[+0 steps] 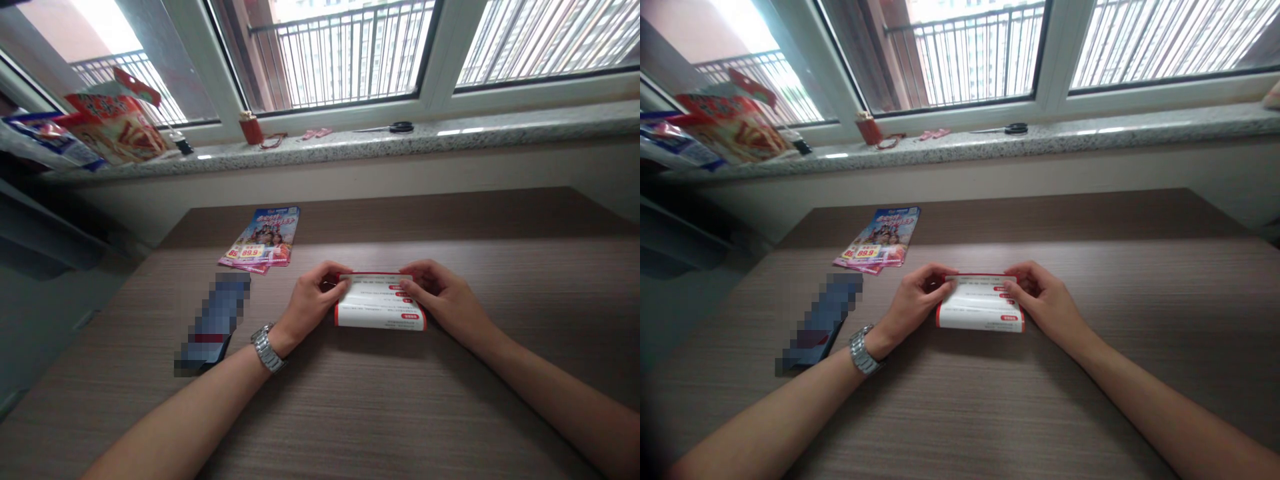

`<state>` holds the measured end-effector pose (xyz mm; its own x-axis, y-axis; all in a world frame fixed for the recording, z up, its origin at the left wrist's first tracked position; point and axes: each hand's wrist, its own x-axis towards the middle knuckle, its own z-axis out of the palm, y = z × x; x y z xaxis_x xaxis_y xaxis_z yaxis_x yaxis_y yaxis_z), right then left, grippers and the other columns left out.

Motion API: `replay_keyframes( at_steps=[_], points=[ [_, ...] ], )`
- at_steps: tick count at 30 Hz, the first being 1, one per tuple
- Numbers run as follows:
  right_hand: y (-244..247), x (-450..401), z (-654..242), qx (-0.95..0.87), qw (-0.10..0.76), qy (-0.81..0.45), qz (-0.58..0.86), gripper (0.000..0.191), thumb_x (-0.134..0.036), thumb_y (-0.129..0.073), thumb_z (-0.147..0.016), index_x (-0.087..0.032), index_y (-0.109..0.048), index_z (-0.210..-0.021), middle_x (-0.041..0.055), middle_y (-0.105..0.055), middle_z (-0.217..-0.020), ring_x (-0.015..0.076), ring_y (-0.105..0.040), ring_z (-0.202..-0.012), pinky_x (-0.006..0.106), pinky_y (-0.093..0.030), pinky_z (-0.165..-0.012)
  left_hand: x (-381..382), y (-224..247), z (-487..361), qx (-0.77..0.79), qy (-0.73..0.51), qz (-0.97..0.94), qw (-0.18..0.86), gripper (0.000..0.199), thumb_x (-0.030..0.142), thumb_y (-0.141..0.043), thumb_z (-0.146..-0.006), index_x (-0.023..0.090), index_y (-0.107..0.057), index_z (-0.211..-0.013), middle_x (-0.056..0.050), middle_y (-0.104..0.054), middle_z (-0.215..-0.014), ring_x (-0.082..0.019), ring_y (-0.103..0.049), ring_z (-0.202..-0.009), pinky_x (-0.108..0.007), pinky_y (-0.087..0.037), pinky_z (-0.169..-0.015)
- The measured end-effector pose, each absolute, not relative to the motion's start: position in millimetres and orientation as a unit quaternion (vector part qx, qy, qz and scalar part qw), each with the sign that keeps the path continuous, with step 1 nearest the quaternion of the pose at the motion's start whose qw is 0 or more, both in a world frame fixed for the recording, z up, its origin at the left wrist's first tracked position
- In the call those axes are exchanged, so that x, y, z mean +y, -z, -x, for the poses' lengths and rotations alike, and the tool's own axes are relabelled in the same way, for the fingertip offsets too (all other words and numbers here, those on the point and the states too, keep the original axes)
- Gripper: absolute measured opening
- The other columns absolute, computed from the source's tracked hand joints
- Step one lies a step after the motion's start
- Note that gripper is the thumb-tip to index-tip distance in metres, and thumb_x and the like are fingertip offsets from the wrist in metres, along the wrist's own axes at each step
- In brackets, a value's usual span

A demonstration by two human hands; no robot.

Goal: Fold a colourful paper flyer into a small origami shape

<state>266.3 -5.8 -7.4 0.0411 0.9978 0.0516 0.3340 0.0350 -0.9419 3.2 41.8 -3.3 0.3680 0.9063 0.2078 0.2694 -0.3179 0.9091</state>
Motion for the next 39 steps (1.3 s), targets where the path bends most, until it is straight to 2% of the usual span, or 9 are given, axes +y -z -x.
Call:
replay_keyframes(
  at_steps=[10, 14, 16, 20, 25, 29, 39],
  points=[
    [12, -4, -266, -0.594, 0.417, -0.388, 0.569, 0.035, -0.051, -0.065, -0.091, -0.024, -0.065, -0.113, 0.0054, -0.073, -0.094, 0.024, -0.069, -0.083, 0.038, -0.057, -0.073, 42, 1, -4, 0.43, -0.372, -0.721, 0.397, 0.018, 0.028, -0.068, -0.092, 0.019, -0.072, -0.107, -0.001, -0.069, -0.087, -0.014, -0.062, -0.077, -0.023, -0.048, -0.071],
    [14, -4, -266, -0.615, 0.418, -0.373, 0.556, 0.035, -0.048, -0.061, -0.095, -0.025, -0.064, -0.121, 0.0076, -0.074, -0.114, 0.0253, -0.072, -0.097, 0.042, -0.06, -0.085, 42, 0, -5, 0.44, -0.365, -0.726, 0.382, 0.017, 0.027, -0.067, -0.092, 0.018, -0.072, -0.105, -0.001, -0.07, -0.085, -0.013, -0.062, -0.076, -0.023, -0.048, -0.071],
    [13, -5, -266, -0.641, 0.425, -0.333, 0.545, 0.033, -0.043, -0.059, -0.097, -0.025, -0.063, -0.124, 0.0091, -0.071, -0.125, 0.0262, -0.07, -0.107, 0.045, -0.058, -0.094, 42, 0, -6, 0.447, -0.36, -0.727, 0.377, 0.016, 0.026, -0.067, -0.091, 0.018, -0.072, -0.104, 0.0, -0.07, -0.084, -0.013, -0.062, -0.075, -0.023, -0.048, -0.07],
    [5, -12, -265, -0.752, 0.406, -0.139, 0.5, 0.03, -0.031, -0.056, -0.099, -0.024, -0.063, -0.127, 0.0118, -0.062, -0.139, 0.0288, -0.058, -0.129, 0.053, -0.046, -0.111, 42, -1, -6, 0.457, -0.353, -0.728, 0.37, 0.015, 0.025, -0.067, -0.091, 0.018, -0.072, -0.103, 0.0, -0.069, -0.082, -0.013, -0.062, -0.074, -0.023, -0.047, -0.069],
    [-5, -30, -258, -0.866, 0.315, -0.039, 0.386, 0.043, -0.023, -0.059, -0.098, -0.021, -0.055, -0.141, 0.0141, -0.063, -0.141, 0.028, -0.061, -0.126, 0.046, -0.053, -0.104, 42, 1, -5, 0.456, -0.349, -0.731, 0.368, 0.016, 0.025, -0.066, -0.092, 0.018, -0.072, -0.104, 0.0, -0.071, -0.084, -0.013, -0.064, -0.075, -0.023, -0.048, -0.071],
    [-2, -38, -251, -0.901, 0.255, -0.001, 0.351, 0.047, -0.025, -0.06, -0.098, -0.014, -0.053, -0.144, 0.0161, -0.06, -0.146, 0.0292, -0.06, -0.129, 0.047, -0.053, -0.107, 43, 3, -5, 0.458, -0.345, -0.732, 0.367, 0.016, 0.025, -0.065, -0.092, 0.018, -0.072, -0.104, 0.0, -0.072, -0.086, -0.014, -0.065, -0.076, -0.024, -0.05, -0.072],
    [4, -37, -249, -0.914, 0.217, 0.006, 0.342, 0.042, -0.027, -0.056, -0.101, -0.013, -0.057, -0.141, 0.0151, -0.063, -0.142, 0.0295, -0.064, -0.126, 0.047, -0.055, -0.106, 44, 4, -6, 0.467, -0.343, -0.734, 0.354, 0.013, 0.023, -0.066, -0.09, 0.018, -0.072, -0.102, 0.0, -0.071, -0.083, -0.014, -0.065, -0.075, -0.024, -0.05, -0.072]
  ],
)
